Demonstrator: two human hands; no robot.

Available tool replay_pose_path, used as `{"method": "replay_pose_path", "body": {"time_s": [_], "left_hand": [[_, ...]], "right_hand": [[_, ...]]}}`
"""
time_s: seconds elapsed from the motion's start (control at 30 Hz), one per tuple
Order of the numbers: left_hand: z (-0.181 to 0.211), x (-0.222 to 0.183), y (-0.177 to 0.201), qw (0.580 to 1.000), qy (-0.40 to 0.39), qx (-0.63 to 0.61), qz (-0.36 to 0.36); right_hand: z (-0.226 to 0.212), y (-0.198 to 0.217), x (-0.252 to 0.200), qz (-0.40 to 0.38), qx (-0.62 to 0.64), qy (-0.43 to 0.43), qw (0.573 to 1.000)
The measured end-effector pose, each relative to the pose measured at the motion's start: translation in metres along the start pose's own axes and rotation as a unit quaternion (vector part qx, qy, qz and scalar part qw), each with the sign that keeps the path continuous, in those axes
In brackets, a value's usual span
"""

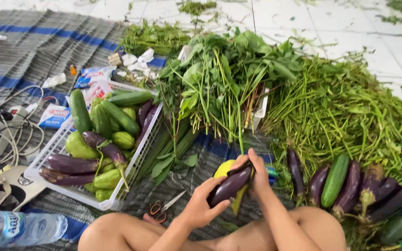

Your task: Wiping eggplants with a yellow cloth to clean them.

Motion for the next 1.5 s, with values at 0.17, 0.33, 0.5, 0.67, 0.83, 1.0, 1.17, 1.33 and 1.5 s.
{"method": "replay_pose_path", "body": {"time_s": [0.17,0.33,0.5,0.67,0.83,1.0,1.17,1.33,1.5], "left_hand": [[-0.042,0.011,-0.017,0.979,0.118,-0.068,0.151],[-0.092,0.009,0.011,0.927,0.222,0.061,0.297],[-0.084,0.012,0.012,0.930,0.285,-0.007,0.232],[-0.045,0.006,-0.018,0.882,0.294,-0.317,0.188],[-0.084,-0.001,-0.027,0.755,0.276,-0.556,0.212],[-0.097,-0.003,0.005,0.754,0.323,-0.509,0.263],[-0.063,-0.009,-0.029,0.726,0.323,-0.594,0.124],[-0.071,0.001,-0.011,0.753,0.341,-0.547,0.132],[-0.070,-0.003,0.001,0.744,0.321,-0.571,0.130]], "right_hand": [[0.058,-0.041,-0.027,-0.042,0.237,-0.119,0.963],[0.043,-0.097,-0.049,-0.245,-0.232,-0.170,0.926],[0.050,-0.092,-0.040,-0.256,-0.426,-0.031,0.867],[0.023,-0.053,0.001,-0.173,-0.479,0.028,0.860],[0.007,-0.063,-0.023,-0.203,-0.497,0.009,0.844],[0.028,-0.068,-0.048,-0.383,-0.501,-0.054,0.774],[0.003,-0.047,-0.006,-0.182,-0.537,0.037,0.823],[0.001,-0.071,-0.025,-0.205,-0.465,0.030,0.861],[0.027,-0.065,-0.027,-0.263,-0.453,0.052,0.850]]}}
Point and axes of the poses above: each hand's wrist, its own x-axis towards the middle knuckle, its own y-axis out of the back of the hand, z = x × y, the point moved 2 cm from there along x, towards the middle knuckle, and after that the axes turned 9 degrees about -z, right-handed, at the moved point
